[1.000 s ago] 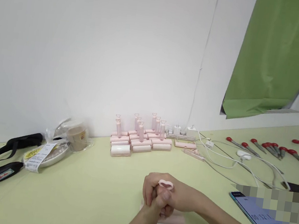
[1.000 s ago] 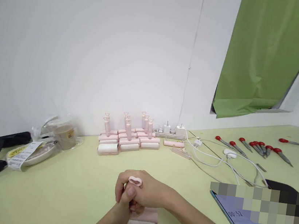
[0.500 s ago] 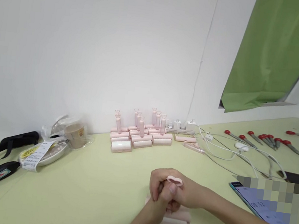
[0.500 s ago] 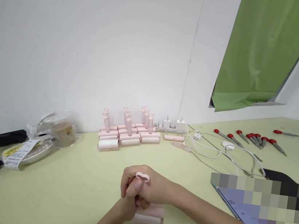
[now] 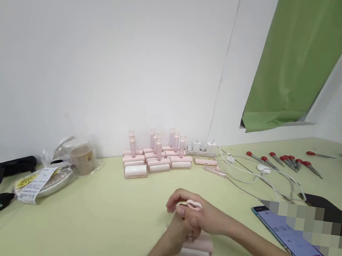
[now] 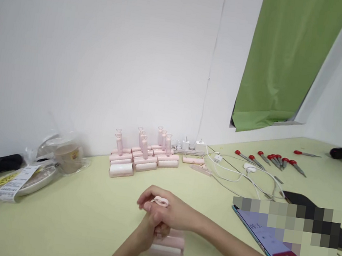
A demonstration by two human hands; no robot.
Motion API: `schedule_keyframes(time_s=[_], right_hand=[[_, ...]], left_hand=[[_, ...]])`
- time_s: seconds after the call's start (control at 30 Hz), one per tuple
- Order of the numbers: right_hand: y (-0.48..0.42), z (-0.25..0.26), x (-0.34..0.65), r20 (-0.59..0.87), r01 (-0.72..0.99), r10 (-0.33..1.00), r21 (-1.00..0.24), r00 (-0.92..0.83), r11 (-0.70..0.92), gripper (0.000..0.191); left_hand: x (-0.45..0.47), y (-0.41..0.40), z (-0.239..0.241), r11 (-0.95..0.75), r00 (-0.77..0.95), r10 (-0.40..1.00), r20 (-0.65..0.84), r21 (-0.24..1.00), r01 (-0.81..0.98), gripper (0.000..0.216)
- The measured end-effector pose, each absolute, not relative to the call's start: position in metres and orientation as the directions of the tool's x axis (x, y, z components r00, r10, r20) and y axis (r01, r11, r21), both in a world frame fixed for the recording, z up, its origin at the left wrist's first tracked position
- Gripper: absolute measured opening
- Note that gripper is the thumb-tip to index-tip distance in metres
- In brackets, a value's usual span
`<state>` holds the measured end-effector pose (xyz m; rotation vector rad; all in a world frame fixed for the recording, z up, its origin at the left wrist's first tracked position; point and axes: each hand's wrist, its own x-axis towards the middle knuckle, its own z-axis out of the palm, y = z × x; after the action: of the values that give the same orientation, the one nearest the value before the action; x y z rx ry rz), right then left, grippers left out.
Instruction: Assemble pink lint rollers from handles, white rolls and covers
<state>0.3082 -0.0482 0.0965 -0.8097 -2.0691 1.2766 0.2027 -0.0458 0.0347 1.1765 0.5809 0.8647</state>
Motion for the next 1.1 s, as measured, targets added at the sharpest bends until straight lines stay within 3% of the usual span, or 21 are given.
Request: schedule_keyframes(time_s=[0.13,0.2,0.23,0.27,0.37,0.5,0.53,0.6,0.73,0.93,1.1], right_hand=[[-0.027,0.101,0.317,0.309,0.052,0.663,-0.883,-0.682,0.466,0.052],[-0.002,0.093,0.305,0.345,0.207,0.718,-0.802,-0.604,0.560,0.048],[0.013,0.088,0.295,0.358,0.368,0.741,-0.695,-0.568,0.618,0.041],[0.028,0.081,0.281,0.360,0.554,0.739,-0.495,-0.570,0.669,0.037],[0.070,0.062,0.235,0.362,0.660,0.740,-0.339,-0.567,0.671,0.040],[0.100,0.045,0.196,0.356,0.742,0.752,-0.198,-0.555,0.641,0.037],[0.103,0.043,0.192,0.353,0.753,0.753,-0.169,-0.556,0.635,0.033],[0.104,0.039,0.190,0.349,0.771,0.755,-0.125,-0.555,0.624,0.028],[0.084,0.033,0.200,0.347,0.791,0.758,-0.071,-0.552,0.608,0.028],[0.018,0.017,0.267,0.341,0.847,0.806,-0.051,-0.484,0.530,0.026],[-0.030,0.004,0.319,0.295,0.869,0.890,-0.253,-0.348,0.424,0.029]], left_hand=[[0.182,-0.038,0.034,0.029,0.558,0.825,0.088,0.980,-0.198,0.048],[0.160,-0.034,0.038,0.012,0.516,0.854,0.068,0.989,-0.150,0.043],[0.148,-0.032,0.042,-0.002,0.504,0.861,0.065,0.992,-0.123,0.041],[0.137,-0.031,0.047,-0.023,0.504,0.861,0.063,0.996,-0.087,0.038],[0.108,-0.033,0.067,-0.137,0.531,0.845,0.061,0.985,0.105,0.028],[0.089,-0.048,0.067,-0.210,0.334,0.942,0.040,0.845,0.491,0.091],[0.086,-0.054,0.061,-0.171,0.273,0.962,0.016,0.813,0.556,0.097],[0.077,-0.067,0.044,-0.076,0.217,0.974,-0.072,0.793,0.604,0.085],[0.043,-0.078,0.019,-0.050,0.197,0.977,-0.081,0.812,0.581,0.045],[-0.024,-0.028,0.016,-0.043,-0.005,0.998,0.062,0.747,0.663,0.044],[-0.008,0.052,0.016,-0.074,-0.087,0.982,0.169,0.763,0.642,0.049]])
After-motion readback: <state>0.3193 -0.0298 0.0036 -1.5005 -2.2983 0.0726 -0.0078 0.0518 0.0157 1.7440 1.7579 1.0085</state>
